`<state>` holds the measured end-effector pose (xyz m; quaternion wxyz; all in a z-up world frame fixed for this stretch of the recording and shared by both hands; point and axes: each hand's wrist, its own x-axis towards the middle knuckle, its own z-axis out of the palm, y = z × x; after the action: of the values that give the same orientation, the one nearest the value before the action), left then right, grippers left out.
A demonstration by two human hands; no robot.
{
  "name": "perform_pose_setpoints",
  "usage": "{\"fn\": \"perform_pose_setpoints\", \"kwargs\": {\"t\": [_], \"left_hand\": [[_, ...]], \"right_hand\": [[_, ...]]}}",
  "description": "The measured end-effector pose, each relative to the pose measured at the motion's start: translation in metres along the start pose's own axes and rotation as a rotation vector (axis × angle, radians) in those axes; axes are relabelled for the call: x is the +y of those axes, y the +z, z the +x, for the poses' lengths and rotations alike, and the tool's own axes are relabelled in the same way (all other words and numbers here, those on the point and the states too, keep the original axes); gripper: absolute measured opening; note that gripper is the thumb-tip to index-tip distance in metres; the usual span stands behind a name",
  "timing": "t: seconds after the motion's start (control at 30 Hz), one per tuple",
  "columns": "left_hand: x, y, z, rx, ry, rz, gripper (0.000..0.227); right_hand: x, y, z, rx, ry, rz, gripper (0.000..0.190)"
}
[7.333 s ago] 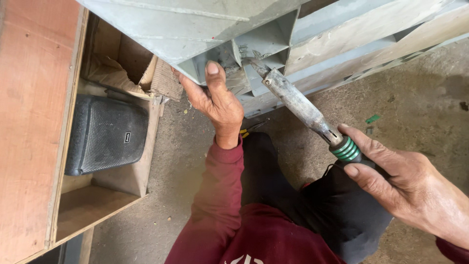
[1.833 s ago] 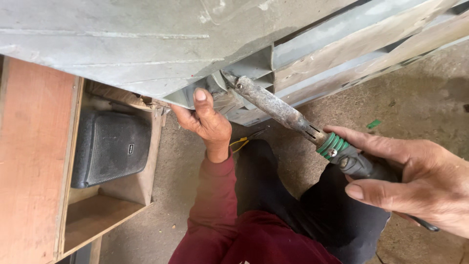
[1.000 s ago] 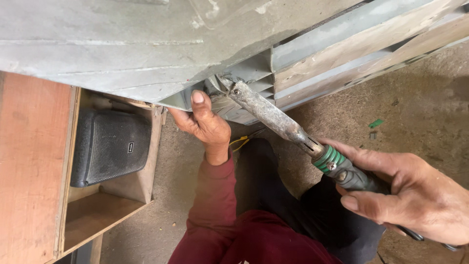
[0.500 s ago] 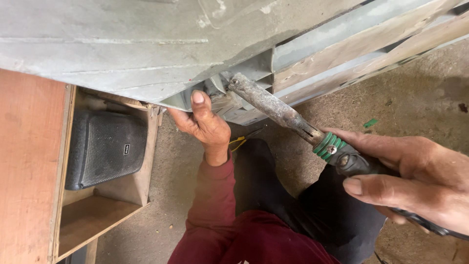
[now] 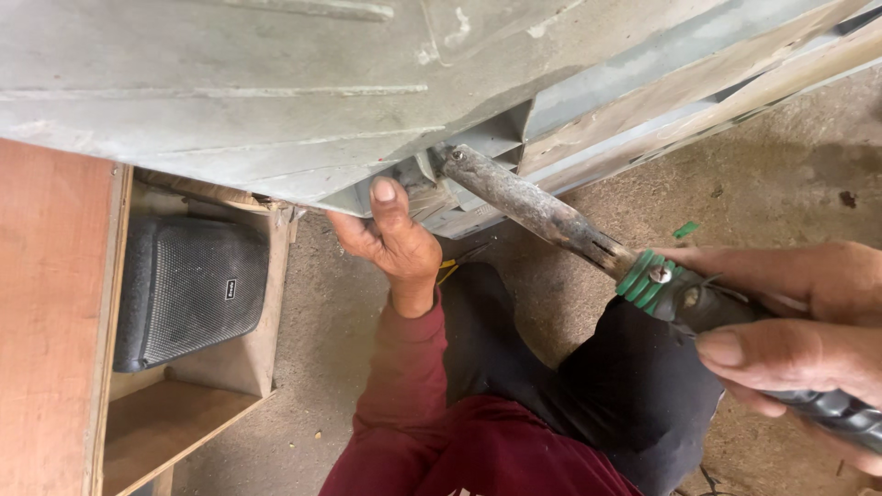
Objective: The person positions a large metal frame on the floor and uses a chisel to scrape and clean the interior corners and edges of the frame. They hold the frame steady with one hand while applying the tool with the other to remove debris or residue from the metal surface.
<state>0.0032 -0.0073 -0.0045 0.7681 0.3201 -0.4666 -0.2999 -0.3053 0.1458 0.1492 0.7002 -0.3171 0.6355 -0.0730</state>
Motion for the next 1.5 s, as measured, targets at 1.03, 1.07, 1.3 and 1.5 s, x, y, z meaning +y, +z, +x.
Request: {"fn": "perform_pose_setpoints", "kwargs": {"t": [1.03, 1.07, 1.3, 1.5], "left_hand": [[0.01, 0.0, 0.004, -0.022, 0.028, 0.042, 0.048], [0.01, 0.0, 0.005, -0.024, 0.035, 0.045, 0.046], [0.011, -0.001, 0.002, -0.009, 0.02, 0.04, 0.046], [0.011, -0.002, 0.004, -0.036, 0.047, 0.042, 0.051]], "right_hand": [[0.023, 0.042, -0.016, 0.01, 0.011, 0.02, 0.092], [0.023, 0.042, -0.016, 0.01, -0.013, 0.04, 0.092], [0.032, 0.041, -0.014, 0.004, -0.068, 0.073, 0.092], [0.032, 0.048, -0.016, 0.028, -0.111, 0.155, 0.091]]}}
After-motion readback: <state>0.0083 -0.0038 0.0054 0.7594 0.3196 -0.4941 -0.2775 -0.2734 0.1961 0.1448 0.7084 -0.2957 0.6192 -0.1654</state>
